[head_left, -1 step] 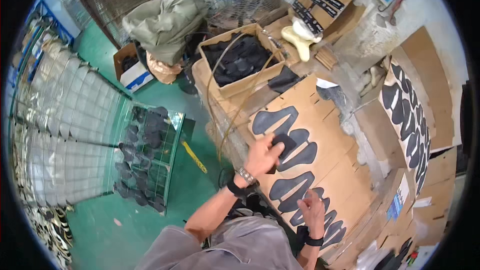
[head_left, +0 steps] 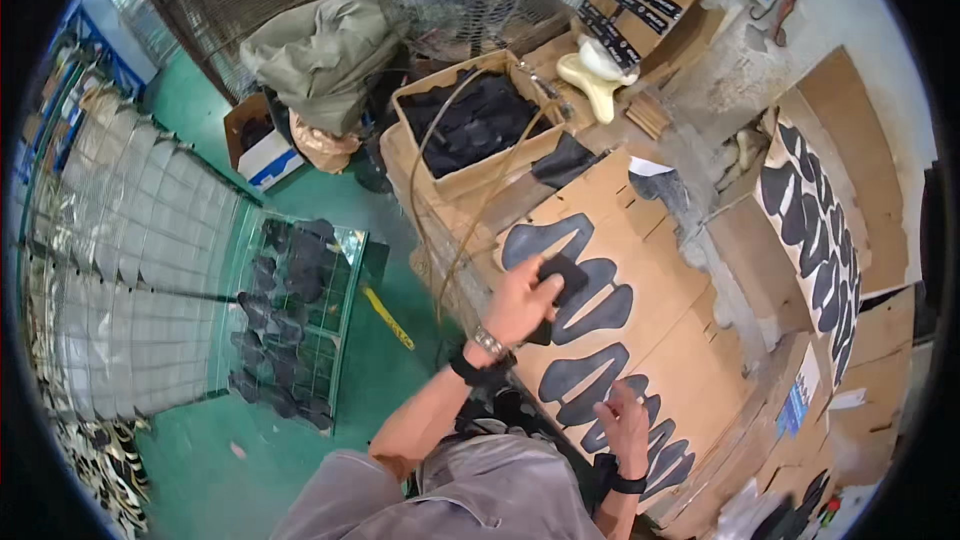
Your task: The recorder is picking up black foam shoe components from a box and a table and arranging them onto a wire drying rack.
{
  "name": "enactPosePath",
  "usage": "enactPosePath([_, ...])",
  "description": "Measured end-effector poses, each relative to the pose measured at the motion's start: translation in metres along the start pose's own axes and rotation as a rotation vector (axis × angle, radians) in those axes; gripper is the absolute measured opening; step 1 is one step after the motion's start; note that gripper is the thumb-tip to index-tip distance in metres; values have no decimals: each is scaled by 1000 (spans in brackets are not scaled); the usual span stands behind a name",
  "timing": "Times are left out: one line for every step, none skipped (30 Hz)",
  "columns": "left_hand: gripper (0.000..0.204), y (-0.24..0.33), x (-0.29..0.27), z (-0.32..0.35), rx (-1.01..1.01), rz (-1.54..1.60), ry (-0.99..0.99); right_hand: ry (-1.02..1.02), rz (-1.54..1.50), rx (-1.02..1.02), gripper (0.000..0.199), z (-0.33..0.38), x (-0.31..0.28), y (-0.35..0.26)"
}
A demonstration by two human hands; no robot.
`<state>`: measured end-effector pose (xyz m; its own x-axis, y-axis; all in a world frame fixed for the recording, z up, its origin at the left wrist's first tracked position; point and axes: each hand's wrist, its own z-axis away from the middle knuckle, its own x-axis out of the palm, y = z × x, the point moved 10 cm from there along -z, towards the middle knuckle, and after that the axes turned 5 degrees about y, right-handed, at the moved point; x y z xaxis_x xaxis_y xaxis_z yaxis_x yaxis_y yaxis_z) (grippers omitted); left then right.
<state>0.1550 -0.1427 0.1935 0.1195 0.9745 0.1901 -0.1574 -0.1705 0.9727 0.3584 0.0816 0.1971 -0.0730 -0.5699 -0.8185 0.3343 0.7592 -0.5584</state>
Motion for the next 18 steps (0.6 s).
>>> enactPosePath([18,18,-2,-17,5,-33,7,-10,-3,67,51,4,1,8])
enactPosePath([18,40,-6,-36,12,-65,20,-24,-5,130,51,10,2,17])
enactPosePath([17,53,-16,-63,60,-123,70,14,-17,154,47,16,3,30])
enactPosePath([16,62,-27,-91,106,-180,120,29,-20,169,47,20,3,34])
enactPosePath([16,76,-43,-117,206,-34,188,25,-30,181,46,24,5,36])
enactPosePath([16,86,-64,-144,304,116,255,21,-39,192,45,29,7,38])
enactPosePath([18,85,-108,-175,353,137,423,36,-34,151,46,32,12,42])
enactPosePath([16,90,-109,-183,347,56,508,63,-27,209,46,42,7,53])
enactPosePath([15,104,-154,-187,572,-226,725,64,-32,170,45,42,7,40])
enactPosePath([34,76,-152,-200,337,-404,737,86,-17,201,45,51,2,44])
enactPosePath([41,55,-137,-202,175,-660,721,51,-4,330,45,65,4,65])
enactPosePath([40,43,-155,-207,177,-1075,773,70,-1,339,44,70,6,67])
enactPosePath([37,27,-181,-204,333,-810,841,86,2,358,43,76,9,67])
enactPosePath([48,-17,-209,-225,89,-813,531,68,37,307,43,70,14,64])
enactPosePath([47,-33,-223,-196,326,-510,644,49,27,376,43,69,17,63])
enactPosePath([48,-56,-263,-183,369,-228,583,46,-22,315,45,66,29,62])
enactPosePath([47,-96,-230,-163,246,-119,516,1,20,424,45,74,29,72])
enactPosePath([47,-120,-199,-141,129,-20,460,42,-1,417,44,82,28,85])
